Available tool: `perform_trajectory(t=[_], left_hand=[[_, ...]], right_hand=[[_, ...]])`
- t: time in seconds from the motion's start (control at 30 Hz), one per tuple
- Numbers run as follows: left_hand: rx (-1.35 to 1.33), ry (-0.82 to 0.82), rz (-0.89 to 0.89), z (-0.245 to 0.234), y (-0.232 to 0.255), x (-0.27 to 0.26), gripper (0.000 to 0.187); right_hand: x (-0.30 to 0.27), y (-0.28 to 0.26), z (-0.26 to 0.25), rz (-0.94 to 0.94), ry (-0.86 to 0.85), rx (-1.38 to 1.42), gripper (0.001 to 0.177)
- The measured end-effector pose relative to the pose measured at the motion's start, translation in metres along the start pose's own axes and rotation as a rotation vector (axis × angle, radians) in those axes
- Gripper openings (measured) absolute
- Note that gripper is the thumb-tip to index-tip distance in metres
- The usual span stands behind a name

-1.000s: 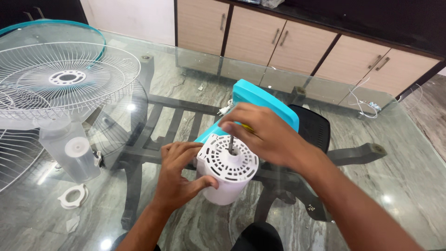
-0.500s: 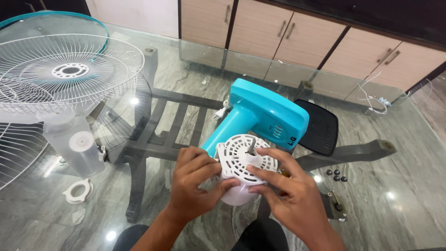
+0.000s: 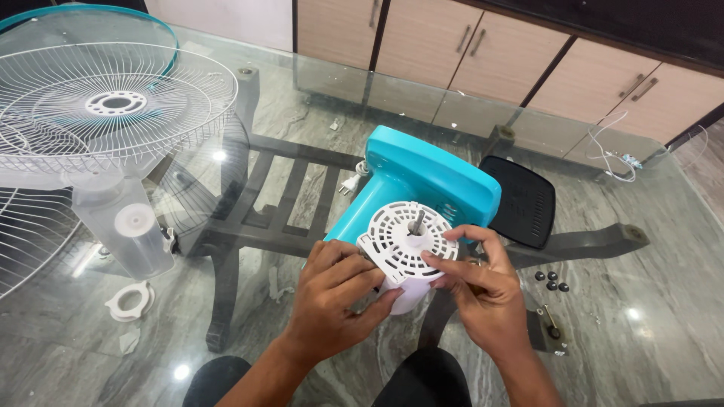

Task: The person uses a yellow screwdriver to loosen and remove screws from a white fan motor housing. They separate the housing halves, inspect the internal components, and reassemble the unit by tightening the screws.

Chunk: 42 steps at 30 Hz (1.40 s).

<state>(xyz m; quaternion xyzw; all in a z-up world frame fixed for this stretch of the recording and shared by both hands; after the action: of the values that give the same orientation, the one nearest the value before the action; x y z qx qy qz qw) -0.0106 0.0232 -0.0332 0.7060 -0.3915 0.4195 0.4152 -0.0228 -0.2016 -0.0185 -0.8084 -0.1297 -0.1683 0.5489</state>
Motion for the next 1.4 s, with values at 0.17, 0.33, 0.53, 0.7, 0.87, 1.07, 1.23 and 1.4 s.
perform_trajectory(t=[0.17, 0.33, 0.53, 0.7, 0.87, 1.07, 1.23, 1.4], left_hand=[[-0.009, -0.011, -0.002, 0.001, -0.002, 0.0, 0.023], [-0.056, -0.029, -0.02, -0.002, -0.005, -0.001, 0.021], [-0.097, -0.057, -0.013, -0.004, -0.005, 0.001, 0.021], [-0.128, -0.063, -0.023, -0.006, -0.003, 0.002, 0.021], [-0.119, -0.072, -0.007, -0.006, -0.004, 0.004, 0.023], [-0.1, -0.073, -0.009, -0.003, -0.004, 0.003, 0.026], [-0.092, -0.051, -0.002, 0.001, -0.006, -0.002, 0.026], [-0.098, -0.092, -0.036, 0.004, -0.006, -0.008, 0.023]], right_hand=[[-0.006, 0.008, 0.006, -0.057, 0.059, -0.003, 0.038], [-0.012, 0.009, 0.009, -0.111, 0.051, 0.016, 0.033], [-0.017, 0.008, 0.009, -0.131, 0.07, 0.003, 0.031], [-0.021, 0.005, 0.008, -0.111, 0.087, -0.003, 0.031], [-0.027, 0.001, 0.0, -0.029, 0.173, -0.011, 0.054], [-0.025, 0.0, -0.001, -0.049, 0.25, -0.144, 0.052], [-0.026, 0.005, 0.003, 0.185, 0.191, 0.068, 0.059], [-0.025, 0.008, 0.004, 0.25, 0.146, 0.217, 0.06]])
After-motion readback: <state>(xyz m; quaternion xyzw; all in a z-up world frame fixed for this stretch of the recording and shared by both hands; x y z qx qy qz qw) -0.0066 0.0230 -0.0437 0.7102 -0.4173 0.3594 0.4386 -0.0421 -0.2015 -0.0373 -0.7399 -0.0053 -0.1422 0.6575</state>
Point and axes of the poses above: each hand's wrist, its own x-axis towards the middle knuckle, its own z-axis out of the palm, y = z × x, the point moved 1 cm from there along x, towards the middle knuckle, and after that the axes turned 7 degrees about z, right-handed, at the moved point
